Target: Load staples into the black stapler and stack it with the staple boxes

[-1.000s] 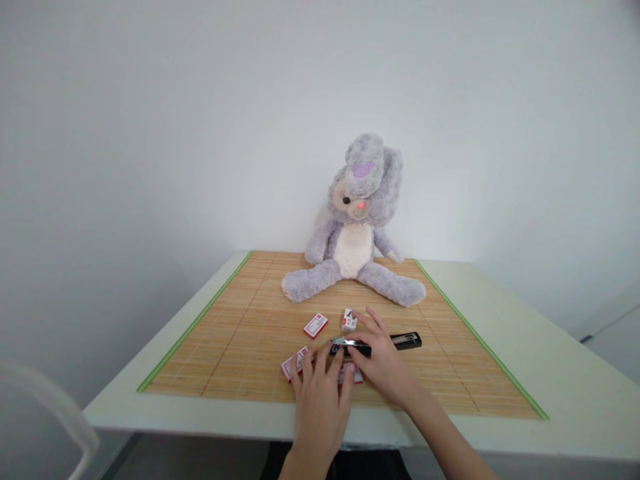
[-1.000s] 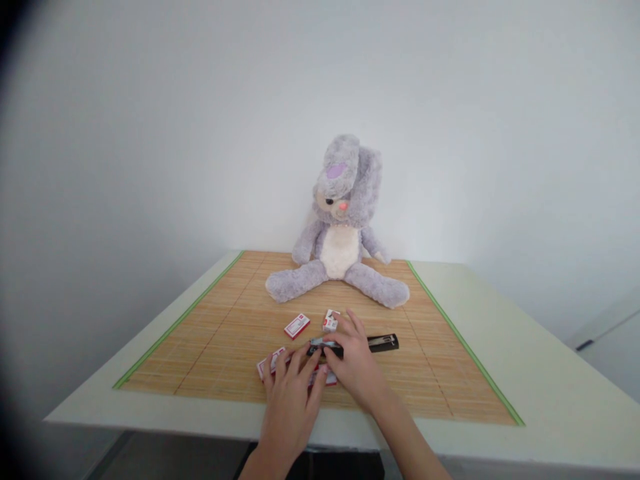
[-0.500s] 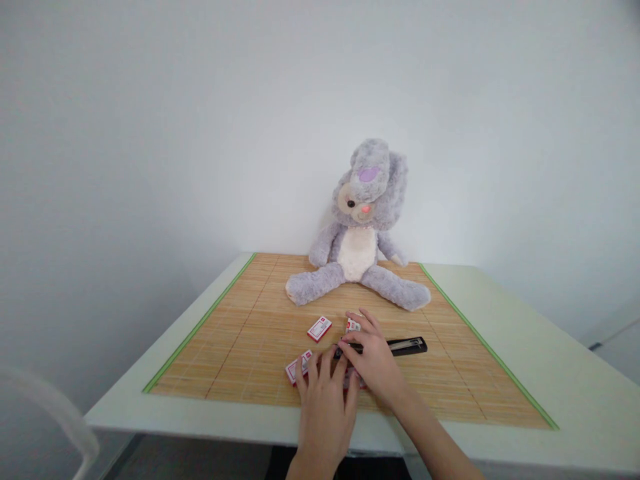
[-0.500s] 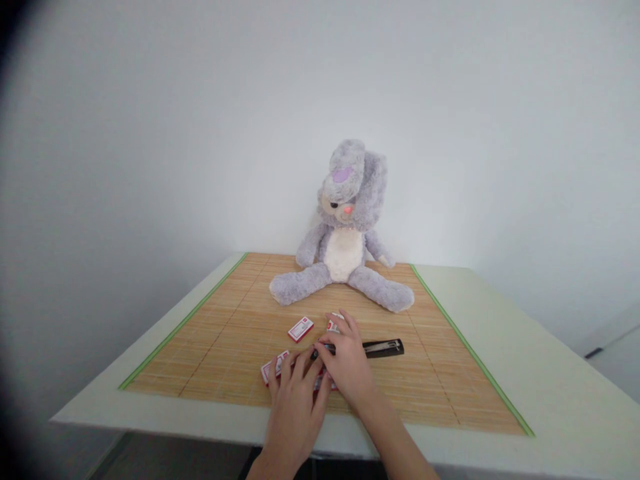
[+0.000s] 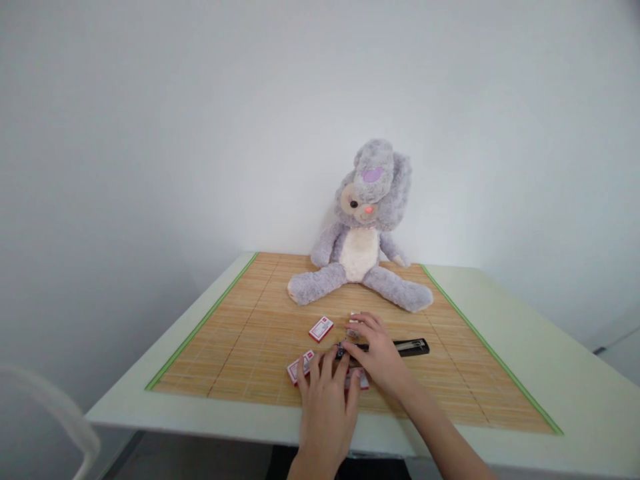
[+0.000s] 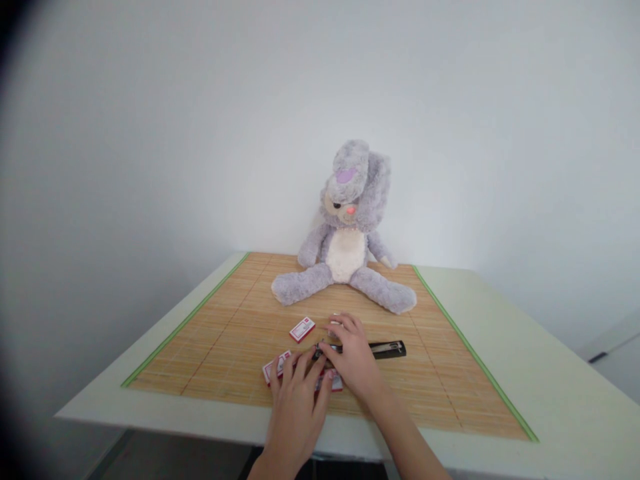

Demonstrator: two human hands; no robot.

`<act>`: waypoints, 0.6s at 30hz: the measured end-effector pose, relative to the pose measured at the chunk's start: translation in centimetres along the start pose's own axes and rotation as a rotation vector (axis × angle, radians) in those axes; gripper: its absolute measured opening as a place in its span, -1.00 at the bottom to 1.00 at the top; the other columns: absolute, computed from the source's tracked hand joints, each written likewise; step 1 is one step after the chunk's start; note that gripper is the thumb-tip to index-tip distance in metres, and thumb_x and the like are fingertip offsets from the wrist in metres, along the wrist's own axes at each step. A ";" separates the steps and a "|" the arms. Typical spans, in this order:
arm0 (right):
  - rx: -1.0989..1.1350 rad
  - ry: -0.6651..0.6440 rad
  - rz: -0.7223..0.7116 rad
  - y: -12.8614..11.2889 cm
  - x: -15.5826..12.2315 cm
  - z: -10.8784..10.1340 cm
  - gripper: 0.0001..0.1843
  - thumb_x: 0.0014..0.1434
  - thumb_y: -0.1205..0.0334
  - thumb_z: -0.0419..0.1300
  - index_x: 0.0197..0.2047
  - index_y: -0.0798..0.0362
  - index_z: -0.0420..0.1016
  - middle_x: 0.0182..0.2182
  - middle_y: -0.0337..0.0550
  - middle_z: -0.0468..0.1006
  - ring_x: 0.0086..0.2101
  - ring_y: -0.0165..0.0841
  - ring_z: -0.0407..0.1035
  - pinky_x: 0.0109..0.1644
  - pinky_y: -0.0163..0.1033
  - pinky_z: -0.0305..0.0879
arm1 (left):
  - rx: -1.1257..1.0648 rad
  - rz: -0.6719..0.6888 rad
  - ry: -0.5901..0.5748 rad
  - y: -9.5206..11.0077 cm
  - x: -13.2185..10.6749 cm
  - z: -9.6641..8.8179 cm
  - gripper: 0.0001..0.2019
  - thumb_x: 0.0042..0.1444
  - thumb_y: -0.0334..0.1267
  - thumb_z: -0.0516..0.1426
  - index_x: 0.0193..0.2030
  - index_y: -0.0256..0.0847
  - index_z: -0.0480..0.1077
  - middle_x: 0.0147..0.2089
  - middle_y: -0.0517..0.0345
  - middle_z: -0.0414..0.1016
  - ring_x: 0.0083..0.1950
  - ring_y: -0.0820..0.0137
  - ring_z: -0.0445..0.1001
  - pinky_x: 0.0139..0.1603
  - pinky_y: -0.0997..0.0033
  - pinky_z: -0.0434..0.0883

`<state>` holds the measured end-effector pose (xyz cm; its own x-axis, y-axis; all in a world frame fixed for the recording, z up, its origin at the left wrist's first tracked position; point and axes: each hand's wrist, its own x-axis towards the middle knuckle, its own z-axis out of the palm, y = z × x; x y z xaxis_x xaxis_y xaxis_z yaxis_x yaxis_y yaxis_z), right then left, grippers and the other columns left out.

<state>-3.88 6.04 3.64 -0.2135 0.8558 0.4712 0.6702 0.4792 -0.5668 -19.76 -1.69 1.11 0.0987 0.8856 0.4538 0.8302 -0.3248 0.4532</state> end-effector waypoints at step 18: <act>-0.095 -0.124 -0.092 1.1 -0.7 -3.3 -0.90 0.26 0.24 0.30 -0.17 -0.10 0.66 0.14 -0.09 0.52 0.20 -0.13 0.31 0.32 0.07 0.26 | -0.004 0.029 0.020 0.0 0.0 0.0 -0.62 0.34 -0.03 0.12 0.26 0.11 0.44 0.31 0.14 0.44 0.35 0.07 0.29 0.45 -0.33 0.07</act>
<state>-0.66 5.33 4.92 -0.3595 0.8294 0.4276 0.7065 0.5413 -0.4559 -19.78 -1.71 1.13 0.1117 0.8687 0.4826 0.8251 -0.3517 0.4422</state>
